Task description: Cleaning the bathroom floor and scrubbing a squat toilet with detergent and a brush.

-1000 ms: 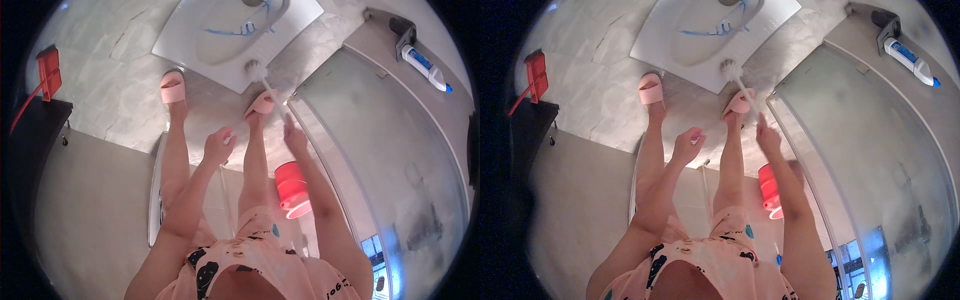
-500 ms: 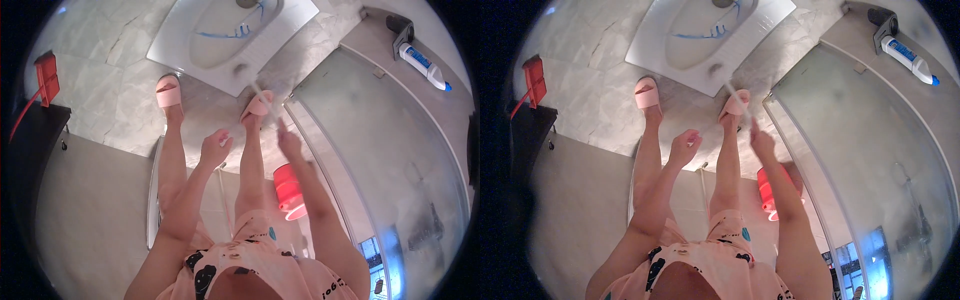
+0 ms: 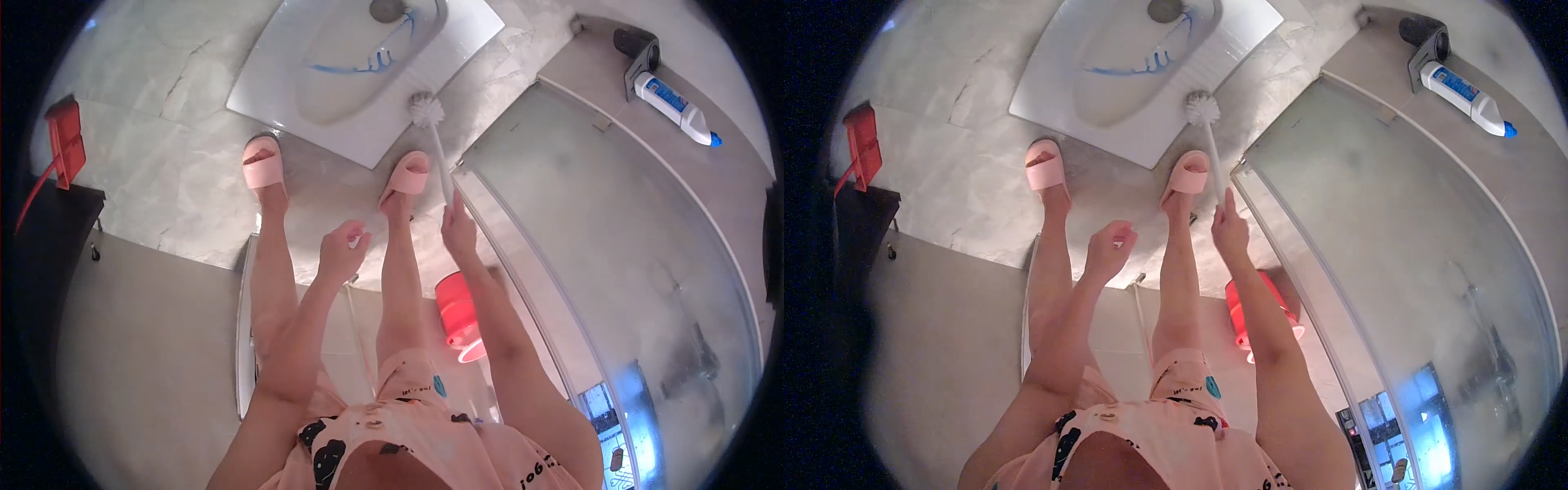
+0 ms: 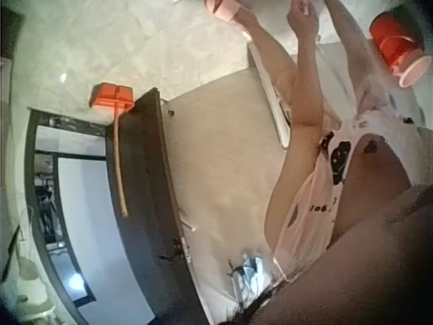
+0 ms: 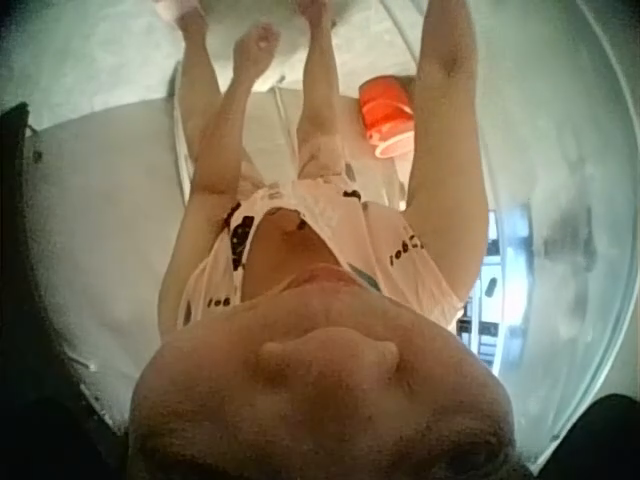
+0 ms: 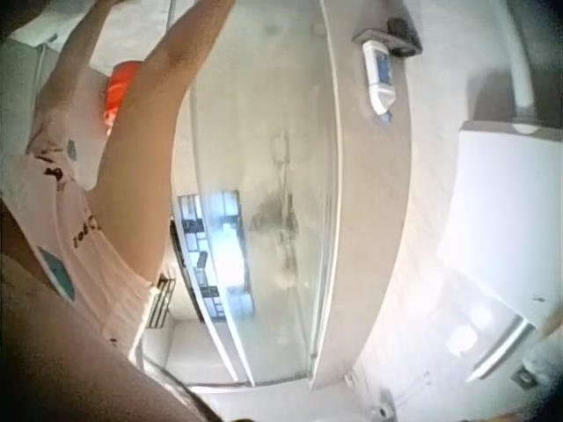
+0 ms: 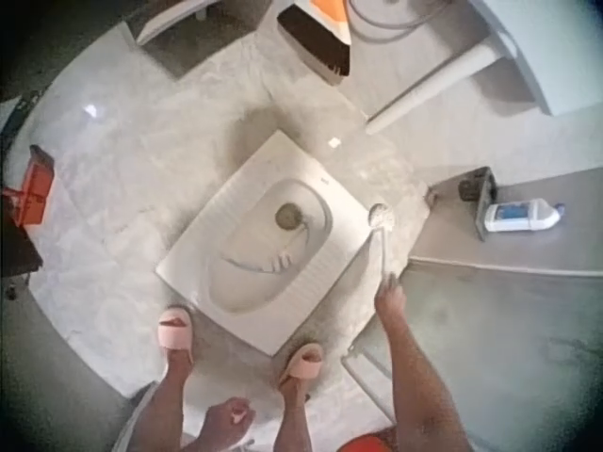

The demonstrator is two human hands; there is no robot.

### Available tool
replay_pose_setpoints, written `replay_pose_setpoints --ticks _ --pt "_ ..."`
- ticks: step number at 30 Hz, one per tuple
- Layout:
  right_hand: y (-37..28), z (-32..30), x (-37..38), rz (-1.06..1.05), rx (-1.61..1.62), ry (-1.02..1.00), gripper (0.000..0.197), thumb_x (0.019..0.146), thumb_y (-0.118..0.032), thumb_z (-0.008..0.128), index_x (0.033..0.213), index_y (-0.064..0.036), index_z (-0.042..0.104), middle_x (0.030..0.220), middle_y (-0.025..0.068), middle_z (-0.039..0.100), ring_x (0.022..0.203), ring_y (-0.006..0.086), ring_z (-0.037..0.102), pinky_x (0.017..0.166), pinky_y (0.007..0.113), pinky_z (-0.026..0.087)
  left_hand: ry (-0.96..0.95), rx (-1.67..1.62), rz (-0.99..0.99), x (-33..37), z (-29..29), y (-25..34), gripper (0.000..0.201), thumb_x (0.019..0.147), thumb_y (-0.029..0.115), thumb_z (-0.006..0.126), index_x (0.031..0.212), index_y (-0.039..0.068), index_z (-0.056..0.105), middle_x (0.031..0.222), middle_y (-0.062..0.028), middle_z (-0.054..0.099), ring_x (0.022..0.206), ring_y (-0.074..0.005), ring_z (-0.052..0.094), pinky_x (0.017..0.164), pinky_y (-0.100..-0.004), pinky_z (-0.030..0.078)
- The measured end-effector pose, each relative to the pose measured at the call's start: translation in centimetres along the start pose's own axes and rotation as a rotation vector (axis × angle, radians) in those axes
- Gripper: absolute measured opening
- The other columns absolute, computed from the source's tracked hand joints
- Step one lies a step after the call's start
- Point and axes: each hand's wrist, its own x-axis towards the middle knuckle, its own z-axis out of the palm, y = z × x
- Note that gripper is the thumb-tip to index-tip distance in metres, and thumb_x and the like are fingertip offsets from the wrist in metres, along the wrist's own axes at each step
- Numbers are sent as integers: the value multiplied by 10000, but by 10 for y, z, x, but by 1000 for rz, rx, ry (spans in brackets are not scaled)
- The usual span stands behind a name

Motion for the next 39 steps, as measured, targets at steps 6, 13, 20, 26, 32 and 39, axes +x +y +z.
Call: replay_pose_setpoints --ticks 6,13,20,26,32,39 --pt "13 -84 199 119 -65 242 400 824 -204 440 1163 8 445 747 224 599 686 383 589 603 474 463 5 -91 15 7 9 14 272 745 197 612 935 8 568 822 -138 625 762 -260 613 678 -329 478" --pt "-32 -23 75 -162 -148 -18 506 839 -230 452 1309 -117 303 523 170 538 470 340 548 420 459 414 45 -76 -31 5 0 10 254 742 184 613 923 11 570 795 -133 622 745 -258 609 679 -330 476" --pt "-63 -51 165 -210 -395 -32 467 854 -264 431 1281 -100 338 593 159 579 546 326 591 499 437 480 35 -85 -9 9 -1 20 250 759 190 604 938 18 571 813 -121 626 762 -232 613 671 -325 481" --pt "-105 -1 167 -76 -160 -96 440 831 -196 445 1227 -18 369 754 194 593 742 349 591 645 445 473 20 -58 -28 12 -9 21 259 779 191 590 975 23 569 862 -110 633 812 -199 618 677 -311 489" --pt "-125 5 95 -157 -244 -362 497 811 -173 465 1278 -114 308 726 178 593 719 348 602 665 463 473 37 -43 -38 10 -26 15 267 781 204 592 978 26 564 858 -98 636 814 -193 619 673 -313 486" --pt "-129 -18 153 -137 -271 -232 505 830 -265 445 1293 -113 311 737 238 589 725 379 593 629 482 477 38 -128 -36 10 -20 20 240 780 196 595 961 41 565 854 -98 636 806 -193 620 671 -310 486"
